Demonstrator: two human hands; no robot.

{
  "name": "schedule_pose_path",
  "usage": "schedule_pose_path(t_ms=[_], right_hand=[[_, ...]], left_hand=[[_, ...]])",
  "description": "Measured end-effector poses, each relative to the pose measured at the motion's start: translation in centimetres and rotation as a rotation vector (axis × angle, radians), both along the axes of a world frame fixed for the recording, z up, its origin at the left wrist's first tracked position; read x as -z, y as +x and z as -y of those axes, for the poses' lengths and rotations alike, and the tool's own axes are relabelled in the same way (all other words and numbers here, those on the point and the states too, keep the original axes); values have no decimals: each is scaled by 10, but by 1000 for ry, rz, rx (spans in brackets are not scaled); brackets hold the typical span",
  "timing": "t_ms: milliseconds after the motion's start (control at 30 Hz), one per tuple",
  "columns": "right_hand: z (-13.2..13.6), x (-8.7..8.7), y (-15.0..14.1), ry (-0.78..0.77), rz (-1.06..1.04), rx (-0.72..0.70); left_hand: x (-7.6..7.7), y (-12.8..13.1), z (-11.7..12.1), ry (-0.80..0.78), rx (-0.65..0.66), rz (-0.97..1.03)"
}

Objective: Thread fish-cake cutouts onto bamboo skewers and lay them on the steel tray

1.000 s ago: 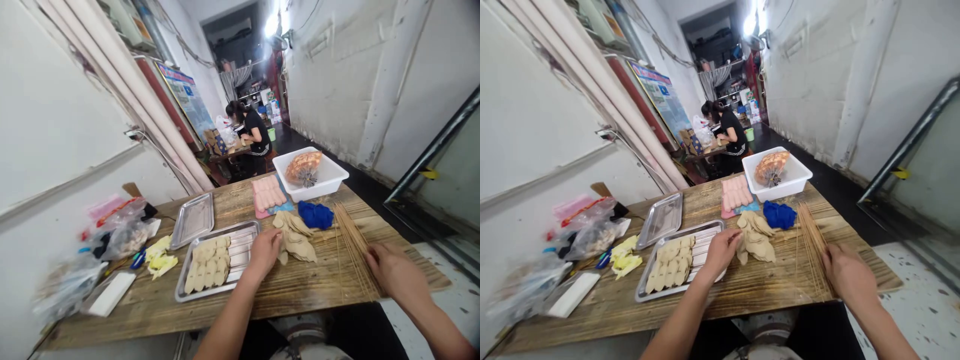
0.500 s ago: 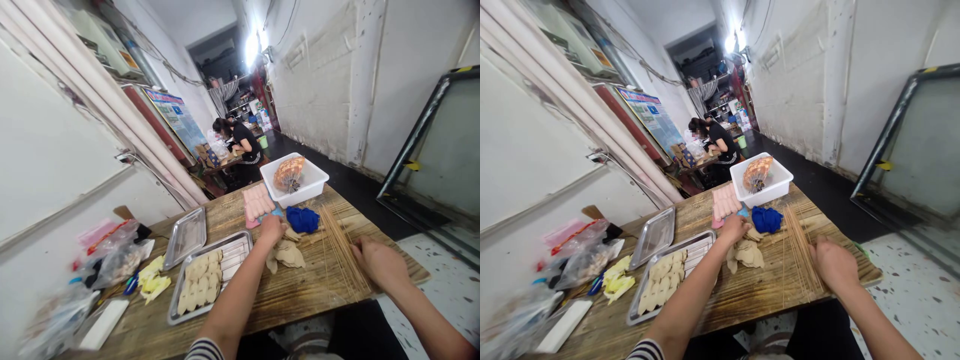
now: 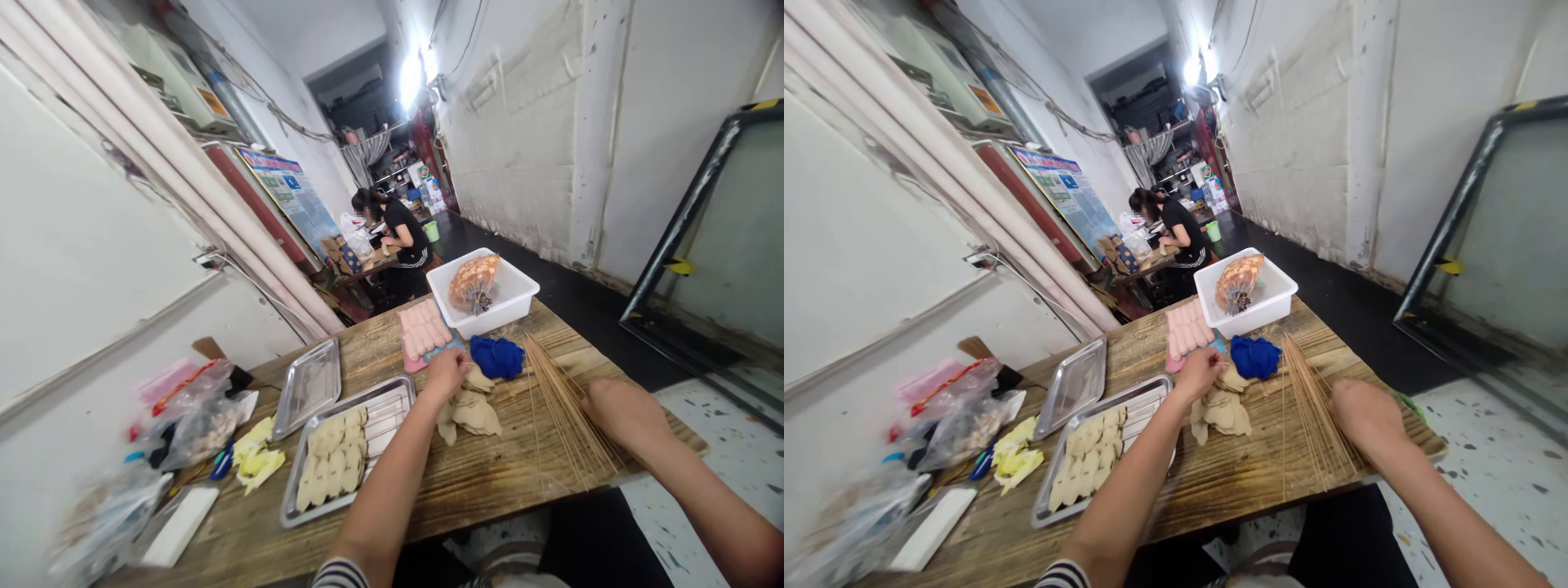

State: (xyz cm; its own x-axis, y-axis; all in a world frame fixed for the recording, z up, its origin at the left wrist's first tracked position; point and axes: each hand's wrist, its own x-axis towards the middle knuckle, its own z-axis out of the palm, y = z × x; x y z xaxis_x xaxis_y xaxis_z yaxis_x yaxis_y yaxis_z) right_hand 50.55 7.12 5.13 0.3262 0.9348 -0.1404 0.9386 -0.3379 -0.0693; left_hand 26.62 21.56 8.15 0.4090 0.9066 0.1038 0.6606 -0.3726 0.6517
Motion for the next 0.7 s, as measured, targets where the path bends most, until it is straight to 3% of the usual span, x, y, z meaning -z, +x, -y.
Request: schedule_pose_path(t_ms=[333, 533, 700], right_hand=[[13, -5, 16, 244, -216, 22], [13, 6, 23, 354, -303, 155], [19, 10, 9, 506, -400, 193]], left_hand=[[-3, -22, 14, -341, -67, 520], [-14, -37, 34, -808, -137, 1175], [-10, -43, 43, -938, -219, 1394]])
